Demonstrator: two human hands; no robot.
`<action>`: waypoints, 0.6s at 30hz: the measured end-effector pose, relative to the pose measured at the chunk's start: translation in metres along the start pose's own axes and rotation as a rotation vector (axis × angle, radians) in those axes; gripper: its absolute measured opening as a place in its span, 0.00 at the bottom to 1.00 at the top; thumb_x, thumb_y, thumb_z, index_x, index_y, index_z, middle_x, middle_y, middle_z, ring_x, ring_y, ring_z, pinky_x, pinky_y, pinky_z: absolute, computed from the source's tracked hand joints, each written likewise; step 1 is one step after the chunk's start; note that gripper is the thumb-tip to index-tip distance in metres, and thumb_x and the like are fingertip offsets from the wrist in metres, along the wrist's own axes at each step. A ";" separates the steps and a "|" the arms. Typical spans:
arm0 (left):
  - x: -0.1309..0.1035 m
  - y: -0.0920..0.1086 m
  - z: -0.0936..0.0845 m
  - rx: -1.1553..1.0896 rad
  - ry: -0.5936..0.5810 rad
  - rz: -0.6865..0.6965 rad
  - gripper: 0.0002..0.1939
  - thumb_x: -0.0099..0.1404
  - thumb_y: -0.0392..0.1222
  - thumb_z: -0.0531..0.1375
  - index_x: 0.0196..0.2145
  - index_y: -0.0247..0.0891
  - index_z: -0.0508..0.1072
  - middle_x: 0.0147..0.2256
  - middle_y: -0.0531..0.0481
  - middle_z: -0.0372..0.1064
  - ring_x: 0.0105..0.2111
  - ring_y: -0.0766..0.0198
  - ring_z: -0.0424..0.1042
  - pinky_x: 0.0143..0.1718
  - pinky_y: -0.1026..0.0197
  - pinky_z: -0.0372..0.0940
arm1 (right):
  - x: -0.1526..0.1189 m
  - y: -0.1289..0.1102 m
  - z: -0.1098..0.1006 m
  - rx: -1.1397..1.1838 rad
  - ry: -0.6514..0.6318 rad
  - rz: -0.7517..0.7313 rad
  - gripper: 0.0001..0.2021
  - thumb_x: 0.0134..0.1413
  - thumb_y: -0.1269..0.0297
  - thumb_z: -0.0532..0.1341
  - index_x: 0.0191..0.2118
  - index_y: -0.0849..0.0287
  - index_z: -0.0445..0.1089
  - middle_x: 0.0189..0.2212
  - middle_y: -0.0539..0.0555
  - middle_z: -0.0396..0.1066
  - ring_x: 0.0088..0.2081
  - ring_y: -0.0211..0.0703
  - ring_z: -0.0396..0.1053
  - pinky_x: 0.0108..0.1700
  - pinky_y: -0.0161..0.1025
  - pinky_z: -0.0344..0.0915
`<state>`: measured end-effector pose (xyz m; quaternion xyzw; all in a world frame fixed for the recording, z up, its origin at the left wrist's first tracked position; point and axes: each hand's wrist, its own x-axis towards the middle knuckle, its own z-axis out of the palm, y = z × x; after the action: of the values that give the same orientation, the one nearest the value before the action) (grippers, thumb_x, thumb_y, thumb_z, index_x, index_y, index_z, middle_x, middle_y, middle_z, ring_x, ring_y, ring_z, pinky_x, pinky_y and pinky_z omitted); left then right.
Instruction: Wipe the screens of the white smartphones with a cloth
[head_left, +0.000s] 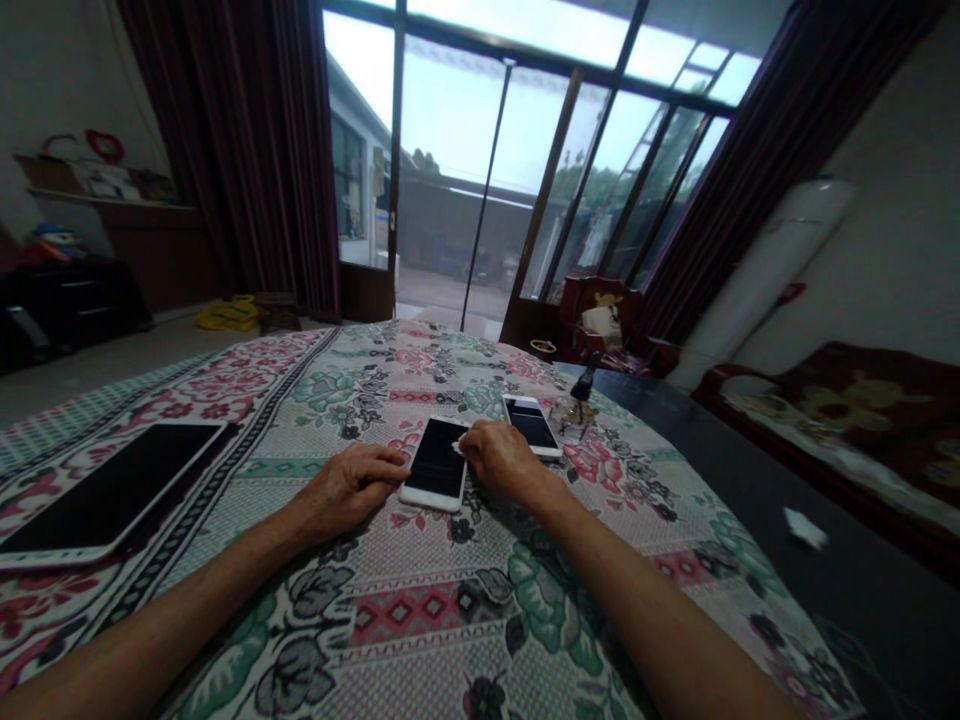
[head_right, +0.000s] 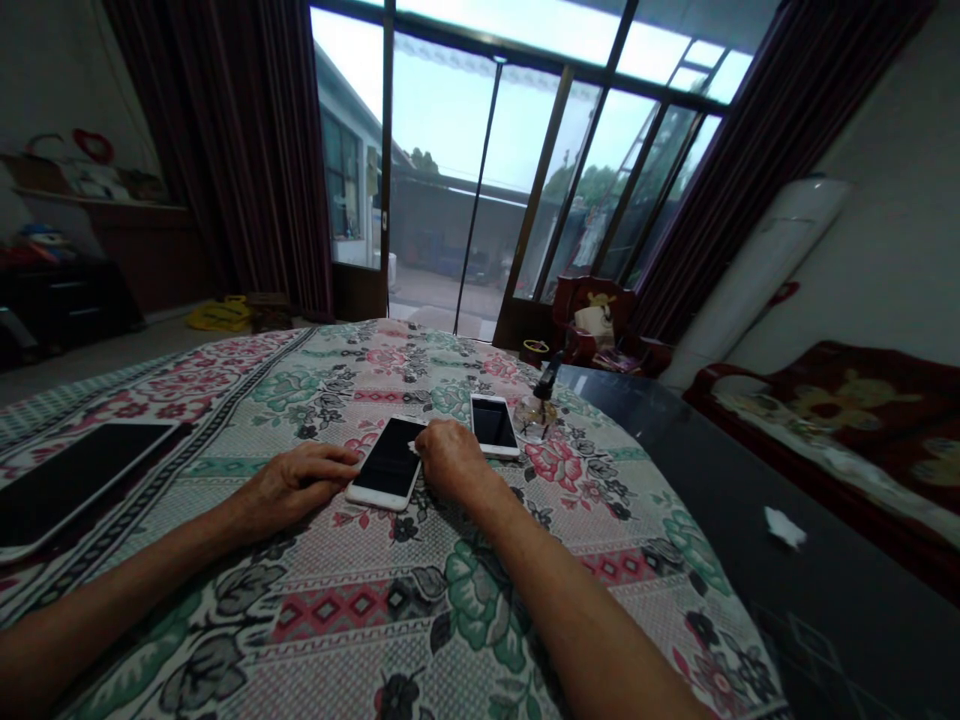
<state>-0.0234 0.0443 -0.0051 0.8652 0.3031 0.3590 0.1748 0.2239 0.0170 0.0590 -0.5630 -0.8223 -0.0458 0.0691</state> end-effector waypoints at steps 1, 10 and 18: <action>0.000 0.000 0.000 0.001 -0.005 -0.001 0.13 0.60 0.38 0.57 0.37 0.45 0.81 0.43 0.46 0.78 0.42 0.59 0.76 0.47 0.53 0.70 | 0.001 0.001 0.002 -0.010 0.011 0.008 0.13 0.58 0.75 0.54 0.34 0.62 0.77 0.35 0.59 0.74 0.36 0.41 0.68 0.36 0.35 0.56; -0.001 -0.001 0.002 0.014 -0.001 -0.029 0.13 0.60 0.37 0.57 0.37 0.47 0.81 0.43 0.48 0.78 0.42 0.59 0.75 0.46 0.54 0.69 | -0.004 -0.004 0.000 -0.046 -0.030 0.030 0.12 0.57 0.75 0.55 0.31 0.62 0.76 0.34 0.57 0.73 0.35 0.40 0.68 0.35 0.34 0.55; -0.002 -0.004 0.004 0.014 0.022 0.004 0.13 0.60 0.37 0.57 0.37 0.46 0.81 0.43 0.46 0.77 0.42 0.59 0.75 0.46 0.54 0.70 | -0.011 -0.011 -0.003 -0.009 -0.056 0.093 0.13 0.58 0.74 0.54 0.33 0.61 0.77 0.35 0.58 0.74 0.36 0.39 0.68 0.36 0.33 0.56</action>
<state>-0.0230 0.0457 -0.0114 0.8630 0.3056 0.3669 0.1648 0.2181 0.0021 0.0603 -0.6021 -0.7965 -0.0303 0.0457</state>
